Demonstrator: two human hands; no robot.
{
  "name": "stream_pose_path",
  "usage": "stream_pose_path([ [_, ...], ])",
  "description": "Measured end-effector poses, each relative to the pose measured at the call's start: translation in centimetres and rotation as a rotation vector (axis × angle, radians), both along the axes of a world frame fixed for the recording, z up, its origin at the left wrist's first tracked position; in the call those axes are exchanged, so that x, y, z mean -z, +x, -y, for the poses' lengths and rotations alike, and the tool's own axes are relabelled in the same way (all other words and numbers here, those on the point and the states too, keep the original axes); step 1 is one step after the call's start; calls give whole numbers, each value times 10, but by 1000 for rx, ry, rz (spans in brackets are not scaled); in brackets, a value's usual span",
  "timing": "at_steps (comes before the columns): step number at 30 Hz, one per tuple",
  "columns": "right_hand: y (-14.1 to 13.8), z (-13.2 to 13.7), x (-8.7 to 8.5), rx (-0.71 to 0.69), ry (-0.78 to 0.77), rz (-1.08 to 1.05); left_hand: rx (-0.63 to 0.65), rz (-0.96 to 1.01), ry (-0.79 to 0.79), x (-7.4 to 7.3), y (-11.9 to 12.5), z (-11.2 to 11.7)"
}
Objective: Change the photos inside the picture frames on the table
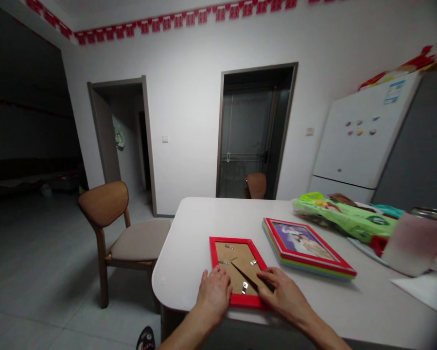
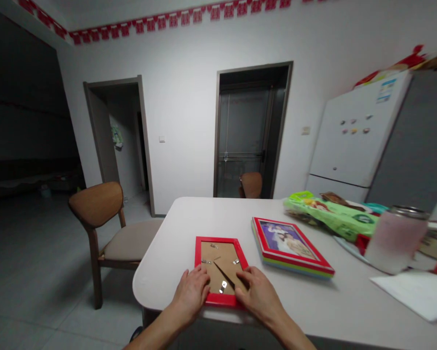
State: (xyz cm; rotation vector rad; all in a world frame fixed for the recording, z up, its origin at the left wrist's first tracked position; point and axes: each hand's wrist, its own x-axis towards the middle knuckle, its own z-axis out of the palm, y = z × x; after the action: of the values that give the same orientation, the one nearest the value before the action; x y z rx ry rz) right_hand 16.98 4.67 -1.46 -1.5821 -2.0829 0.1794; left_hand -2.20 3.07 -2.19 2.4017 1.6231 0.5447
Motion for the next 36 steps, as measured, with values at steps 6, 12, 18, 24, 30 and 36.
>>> stream_pose_path([
  [6,-9,3,11,-27,81,68,72,42,4,3,-10,8],
  [12,-12,-13,3,-58,40,112,119,81,-21,0,-25,11],
  [18,-18,-39,0,4,8,202,113,102,9,-1,-26,11],
  [24,-18,-41,4,-38,8,171,89,72,28,2,-26,13],
  [30,-15,-35,6,-67,25,166,89,77,25,3,-32,13],
  [36,-28,-8,3,-247,94,161,119,132,24,7,-40,9],
])
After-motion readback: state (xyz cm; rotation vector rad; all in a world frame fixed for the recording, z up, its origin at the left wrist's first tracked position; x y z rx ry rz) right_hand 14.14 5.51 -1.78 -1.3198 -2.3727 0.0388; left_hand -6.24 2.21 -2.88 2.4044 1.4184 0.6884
